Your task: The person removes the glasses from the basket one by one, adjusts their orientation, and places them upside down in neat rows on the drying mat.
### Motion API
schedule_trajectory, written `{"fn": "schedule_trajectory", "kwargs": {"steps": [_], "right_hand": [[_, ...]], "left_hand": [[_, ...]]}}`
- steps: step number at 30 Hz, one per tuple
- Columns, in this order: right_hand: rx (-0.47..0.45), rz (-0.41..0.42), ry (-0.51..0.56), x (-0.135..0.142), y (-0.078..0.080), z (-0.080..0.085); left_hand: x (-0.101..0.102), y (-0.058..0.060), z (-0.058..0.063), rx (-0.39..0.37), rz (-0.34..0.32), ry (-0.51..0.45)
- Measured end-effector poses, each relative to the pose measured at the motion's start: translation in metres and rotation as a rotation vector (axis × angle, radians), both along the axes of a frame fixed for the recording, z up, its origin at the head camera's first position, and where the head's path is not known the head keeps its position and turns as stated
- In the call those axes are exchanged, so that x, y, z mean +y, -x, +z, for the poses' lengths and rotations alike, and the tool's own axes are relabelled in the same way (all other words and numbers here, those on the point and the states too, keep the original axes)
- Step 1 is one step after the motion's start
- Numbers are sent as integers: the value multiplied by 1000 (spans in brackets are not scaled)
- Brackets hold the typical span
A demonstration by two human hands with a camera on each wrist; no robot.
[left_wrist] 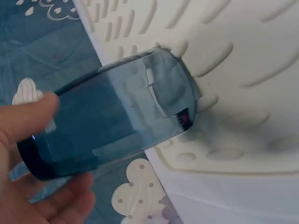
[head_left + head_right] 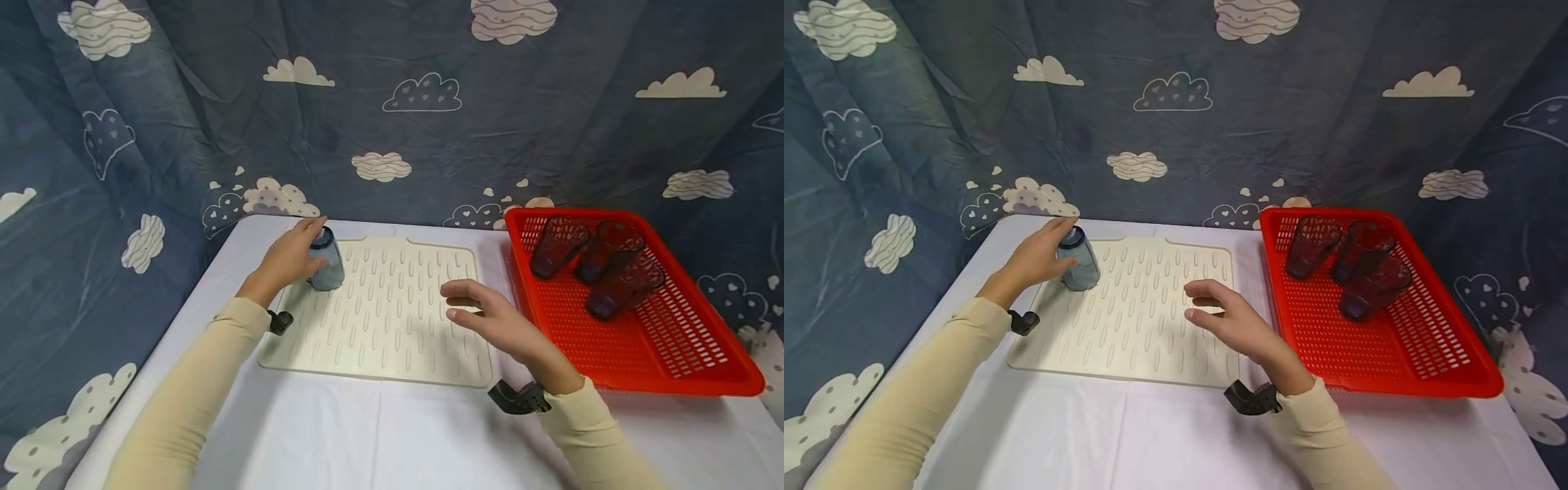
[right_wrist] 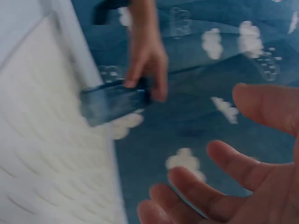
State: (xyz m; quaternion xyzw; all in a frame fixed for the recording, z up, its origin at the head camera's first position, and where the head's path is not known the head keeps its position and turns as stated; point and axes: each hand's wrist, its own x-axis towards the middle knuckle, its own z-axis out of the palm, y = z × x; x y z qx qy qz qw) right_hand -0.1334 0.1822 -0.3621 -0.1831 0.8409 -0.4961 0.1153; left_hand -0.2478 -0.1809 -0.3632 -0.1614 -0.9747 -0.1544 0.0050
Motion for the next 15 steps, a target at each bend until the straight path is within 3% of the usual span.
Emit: {"fn": "schedule_trajectory", "kwargs": {"steps": [4, 8, 12, 15], "right_hand": [[13, 15, -35, 21, -8, 23], [44, -11, -98, 42, -13, 41], [57, -40, -146, 61, -20, 46], [70, -53, -187, 78, -24, 46]], "left_hand": [[-7, -7, -4, 29, 26, -116], [-12, -15, -6, 36, 33, -150], [-11, -21, -4, 56, 41, -182], [-7, -28, 0, 116, 58, -251]]}}
